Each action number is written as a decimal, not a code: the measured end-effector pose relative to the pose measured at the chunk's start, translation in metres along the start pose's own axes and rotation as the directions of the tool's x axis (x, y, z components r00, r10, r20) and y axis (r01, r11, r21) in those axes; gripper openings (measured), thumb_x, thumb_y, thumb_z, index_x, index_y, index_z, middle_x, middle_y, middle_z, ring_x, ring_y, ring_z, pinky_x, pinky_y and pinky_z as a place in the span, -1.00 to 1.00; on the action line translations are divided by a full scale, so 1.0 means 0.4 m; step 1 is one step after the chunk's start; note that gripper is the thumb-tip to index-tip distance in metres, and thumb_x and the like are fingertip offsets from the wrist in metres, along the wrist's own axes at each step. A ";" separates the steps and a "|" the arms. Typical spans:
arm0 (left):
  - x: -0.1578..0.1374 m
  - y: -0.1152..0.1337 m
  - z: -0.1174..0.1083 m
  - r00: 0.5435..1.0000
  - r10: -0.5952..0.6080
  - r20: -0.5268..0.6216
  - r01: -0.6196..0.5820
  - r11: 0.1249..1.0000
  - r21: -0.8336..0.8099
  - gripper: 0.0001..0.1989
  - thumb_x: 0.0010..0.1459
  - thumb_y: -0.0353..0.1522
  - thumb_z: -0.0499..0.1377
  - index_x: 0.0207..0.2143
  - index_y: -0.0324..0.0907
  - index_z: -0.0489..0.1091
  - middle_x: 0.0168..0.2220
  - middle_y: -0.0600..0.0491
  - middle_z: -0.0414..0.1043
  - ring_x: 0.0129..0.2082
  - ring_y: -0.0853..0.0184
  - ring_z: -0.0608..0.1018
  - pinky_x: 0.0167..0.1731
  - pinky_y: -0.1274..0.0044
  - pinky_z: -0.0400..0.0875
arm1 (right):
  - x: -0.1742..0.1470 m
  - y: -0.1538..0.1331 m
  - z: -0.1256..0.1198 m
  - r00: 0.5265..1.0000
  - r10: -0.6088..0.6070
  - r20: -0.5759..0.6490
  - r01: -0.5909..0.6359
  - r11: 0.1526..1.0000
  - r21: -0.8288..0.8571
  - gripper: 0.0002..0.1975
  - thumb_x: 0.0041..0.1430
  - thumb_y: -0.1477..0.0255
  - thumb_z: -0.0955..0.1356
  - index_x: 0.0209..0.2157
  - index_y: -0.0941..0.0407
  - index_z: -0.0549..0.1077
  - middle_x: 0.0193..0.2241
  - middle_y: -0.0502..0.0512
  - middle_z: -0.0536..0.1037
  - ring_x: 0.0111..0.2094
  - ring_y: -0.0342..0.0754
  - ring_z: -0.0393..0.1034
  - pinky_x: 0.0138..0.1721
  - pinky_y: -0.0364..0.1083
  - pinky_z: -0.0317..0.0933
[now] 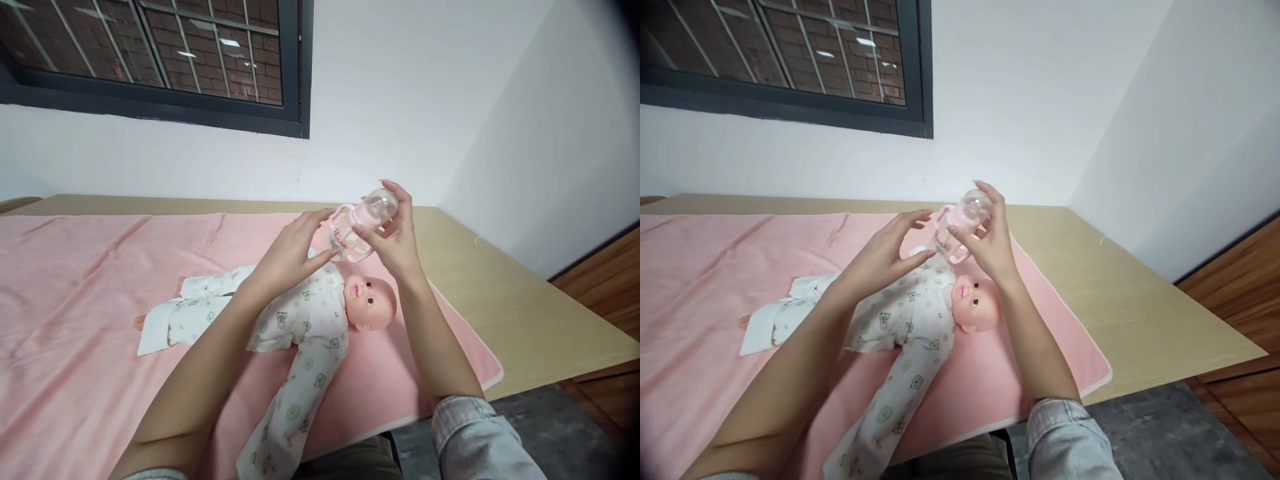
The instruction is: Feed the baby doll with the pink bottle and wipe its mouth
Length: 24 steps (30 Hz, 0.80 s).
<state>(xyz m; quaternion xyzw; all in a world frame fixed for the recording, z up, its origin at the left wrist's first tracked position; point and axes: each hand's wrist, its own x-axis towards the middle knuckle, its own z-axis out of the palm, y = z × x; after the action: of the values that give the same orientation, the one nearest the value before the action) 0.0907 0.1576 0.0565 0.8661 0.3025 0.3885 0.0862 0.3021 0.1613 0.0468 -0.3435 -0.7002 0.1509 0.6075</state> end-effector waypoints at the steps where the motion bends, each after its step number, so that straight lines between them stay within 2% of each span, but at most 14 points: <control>1: 0.000 0.002 -0.002 1.000 -0.012 0.003 0.012 1.000 -0.016 -0.45 0.23 -0.21 0.18 0.23 -0.03 0.14 0.19 -0.01 0.28 0.10 0.15 0.43 0.07 0.33 0.35 | -0.006 -0.012 0.014 1.000 -0.005 0.020 0.005 1.000 0.012 -0.20 0.06 0.03 0.40 0.24 -0.17 -0.03 0.16 0.12 0.24 0.15 0.08 0.26 0.03 0.14 0.39; 7: -0.003 0.014 -0.006 0.994 -0.104 -0.020 0.103 0.994 -0.025 -0.43 0.10 -0.21 0.28 0.13 -0.07 0.19 0.03 -0.01 0.43 0.04 0.13 0.48 0.02 0.29 0.37 | -0.034 -0.047 0.073 0.999 -0.020 0.040 0.019 0.999 0.033 -0.18 0.05 0.04 0.41 0.26 -0.17 -0.01 0.23 0.10 0.17 0.19 0.09 0.22 0.04 0.12 0.40; 10: -0.004 0.018 0.003 0.989 -0.137 -0.054 0.136 0.990 -0.035 -0.35 0.08 -0.23 0.28 0.16 -0.11 0.09 0.07 -0.09 0.40 0.05 0.10 0.48 0.03 0.24 0.34 | -0.038 -0.045 0.088 0.999 -0.022 0.044 0.020 0.999 0.037 -0.20 0.05 0.07 0.42 0.25 -0.18 0.01 0.25 0.08 0.14 0.21 0.09 0.20 0.05 0.10 0.39; 14: -0.001 0.014 0.012 0.991 -0.129 -0.023 0.129 0.991 -0.030 -0.24 0.08 -0.30 0.24 0.27 -0.07 -0.04 0.09 -0.10 0.39 0.06 0.07 0.47 0.05 0.20 0.31 | -0.038 -0.035 0.099 0.998 -0.013 0.061 0.010 0.999 0.049 -0.22 0.05 0.10 0.43 0.25 -0.19 0.05 0.26 0.06 0.13 0.23 0.11 0.17 0.08 0.13 0.37; 17: 0.003 0.007 0.010 0.994 -0.114 -0.007 0.113 0.993 -0.028 -0.25 0.06 -0.32 0.24 0.27 -0.05 0.00 0.10 -0.07 0.39 0.06 0.06 0.48 0.02 0.23 0.34 | -0.039 -0.034 0.100 0.997 -0.010 0.081 0.005 0.998 0.066 -0.23 0.05 0.10 0.43 0.24 -0.19 0.07 0.26 0.05 0.13 0.24 0.12 0.15 0.10 0.16 0.35; 21: 0.007 -0.001 0.006 0.993 -0.122 -0.006 0.122 0.992 0.024 -0.26 0.03 -0.34 0.24 0.26 -0.09 0.06 0.04 -0.05 0.43 0.01 0.08 0.50 -0.02 0.27 0.38 | -0.038 -0.035 0.097 0.989 -0.020 0.146 0.010 0.998 0.068 -0.35 0.14 0.09 0.37 0.23 -0.17 0.12 0.24 0.04 0.18 0.25 0.11 0.15 0.17 0.19 0.28; 24: 0.006 -0.008 0.007 0.989 -0.146 -0.017 0.147 0.988 0.057 -0.23 0.03 -0.28 0.27 0.27 -0.12 0.08 0.04 -0.07 0.43 0.00 0.08 0.50 -0.01 0.27 0.37 | -0.034 -0.031 0.097 0.990 -0.033 0.137 0.025 0.998 0.058 -0.40 0.19 0.09 0.32 0.22 -0.17 0.11 0.22 0.05 0.21 0.25 0.09 0.14 0.22 0.22 0.21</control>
<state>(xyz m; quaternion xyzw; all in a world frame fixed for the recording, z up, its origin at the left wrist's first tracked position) 0.0924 0.1620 0.0550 0.8412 0.3769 0.3777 0.0874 0.2620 0.1513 0.0359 -0.3048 -0.7410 0.1849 0.5690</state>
